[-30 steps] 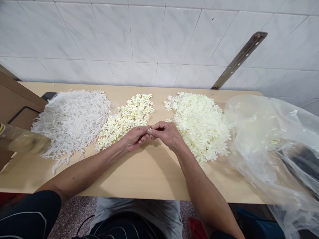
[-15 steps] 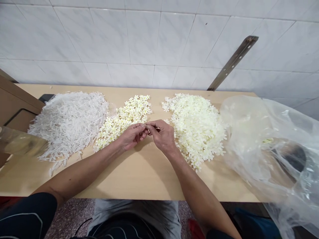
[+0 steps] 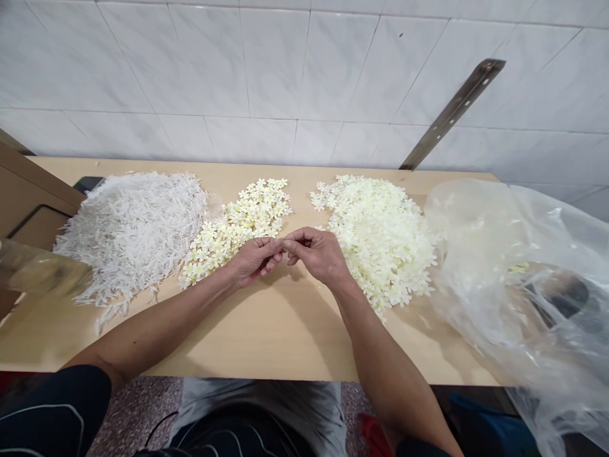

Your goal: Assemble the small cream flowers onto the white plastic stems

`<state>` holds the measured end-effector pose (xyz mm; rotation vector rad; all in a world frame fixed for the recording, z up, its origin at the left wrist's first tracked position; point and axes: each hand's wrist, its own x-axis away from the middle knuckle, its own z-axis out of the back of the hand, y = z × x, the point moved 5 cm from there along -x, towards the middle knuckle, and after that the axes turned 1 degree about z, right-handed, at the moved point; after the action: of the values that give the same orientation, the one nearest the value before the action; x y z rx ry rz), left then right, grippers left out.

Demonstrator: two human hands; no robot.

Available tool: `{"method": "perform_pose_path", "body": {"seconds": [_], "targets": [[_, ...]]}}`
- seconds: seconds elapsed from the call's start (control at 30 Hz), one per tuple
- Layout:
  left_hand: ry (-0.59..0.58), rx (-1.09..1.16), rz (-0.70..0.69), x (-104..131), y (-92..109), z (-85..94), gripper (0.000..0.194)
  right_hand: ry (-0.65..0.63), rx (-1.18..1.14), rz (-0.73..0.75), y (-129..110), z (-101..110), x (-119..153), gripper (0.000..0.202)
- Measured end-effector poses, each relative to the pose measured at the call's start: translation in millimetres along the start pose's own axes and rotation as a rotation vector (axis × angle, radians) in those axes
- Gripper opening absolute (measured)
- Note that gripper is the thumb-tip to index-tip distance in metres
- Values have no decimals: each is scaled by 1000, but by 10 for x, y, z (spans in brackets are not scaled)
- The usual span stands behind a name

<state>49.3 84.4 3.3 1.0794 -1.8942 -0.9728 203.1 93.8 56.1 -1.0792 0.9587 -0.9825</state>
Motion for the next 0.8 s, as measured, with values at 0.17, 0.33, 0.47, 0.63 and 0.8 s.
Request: {"method": "perform_pose_path", "body": {"seconds": [0.17, 0.33, 0.47, 0.63, 0.8], "targets": [[2, -15, -123, 27, 88, -41, 48, 69, -288, -124, 131, -47, -47, 36], [61, -43, -273, 9, 131, -5, 53, 56, -318, -137, 153, -94, -49, 40], [140, -111, -308, -7, 123, 44, 44, 83, -109, -30, 111, -47, -39, 37], [157, -85, -247, -1, 109, 45, 44, 109, 136, 7, 115, -2, -34, 38], [49, 52, -135, -27, 57, 27, 43, 64, 164, 50, 6, -1, -11, 44]]}}
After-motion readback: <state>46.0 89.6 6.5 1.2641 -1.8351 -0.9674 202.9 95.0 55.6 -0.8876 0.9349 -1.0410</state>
